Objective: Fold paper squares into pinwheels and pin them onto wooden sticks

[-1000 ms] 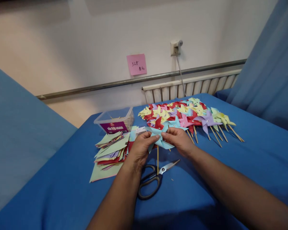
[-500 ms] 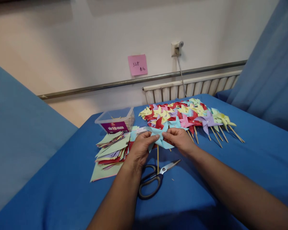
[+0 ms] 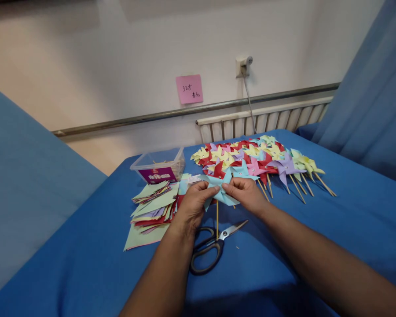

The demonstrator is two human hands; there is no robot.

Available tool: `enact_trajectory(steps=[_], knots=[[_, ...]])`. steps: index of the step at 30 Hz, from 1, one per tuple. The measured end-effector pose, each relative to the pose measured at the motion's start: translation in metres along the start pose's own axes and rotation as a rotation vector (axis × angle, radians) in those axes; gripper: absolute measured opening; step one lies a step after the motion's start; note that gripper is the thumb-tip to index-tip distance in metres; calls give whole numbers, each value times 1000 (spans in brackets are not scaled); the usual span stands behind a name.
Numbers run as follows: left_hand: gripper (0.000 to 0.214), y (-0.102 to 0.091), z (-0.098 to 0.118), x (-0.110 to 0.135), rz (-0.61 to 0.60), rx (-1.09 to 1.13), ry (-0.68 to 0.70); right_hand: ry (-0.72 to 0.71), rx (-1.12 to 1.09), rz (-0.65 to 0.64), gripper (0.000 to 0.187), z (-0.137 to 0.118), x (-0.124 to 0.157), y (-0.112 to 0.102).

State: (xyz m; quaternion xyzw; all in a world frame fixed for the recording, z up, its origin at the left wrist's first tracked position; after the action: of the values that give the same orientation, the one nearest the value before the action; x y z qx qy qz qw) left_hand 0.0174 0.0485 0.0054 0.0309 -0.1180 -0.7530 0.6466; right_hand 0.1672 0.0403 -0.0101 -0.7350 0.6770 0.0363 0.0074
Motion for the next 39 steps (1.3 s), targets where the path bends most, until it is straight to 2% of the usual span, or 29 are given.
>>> enact_trajectory(steps=[14, 23, 29, 35, 39], knots=[[26, 4, 2, 3, -19, 17, -24, -9, -23, -17, 54, -6, 1, 1], [28, 6, 4, 3, -60, 86, -19, -7, -217, -80, 54, 5, -7, -1], [27, 8, 4, 5, -70, 109, -20, 25, -166, -50, 54, 4, -6, 0], [30, 5, 3, 3, -24, 124, 7, -47, -152, -59, 50, 7, -7, -3], [31, 5, 2, 3, -20, 118, 10, -36, -107, -66, 46, 6, -6, -3]])
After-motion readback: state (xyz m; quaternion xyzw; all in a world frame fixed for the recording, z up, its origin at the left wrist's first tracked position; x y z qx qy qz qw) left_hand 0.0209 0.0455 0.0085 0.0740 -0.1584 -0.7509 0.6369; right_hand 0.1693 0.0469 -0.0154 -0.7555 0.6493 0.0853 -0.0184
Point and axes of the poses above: each hand's wrist, its own x-axis away from the middle knuckle, its own y-axis out of the palm, z = x × y, the point moved 4 cm from there along -x, towards the middle knuckle, and after that the axes turned 6 degrees about y, right-handed, at the moved point
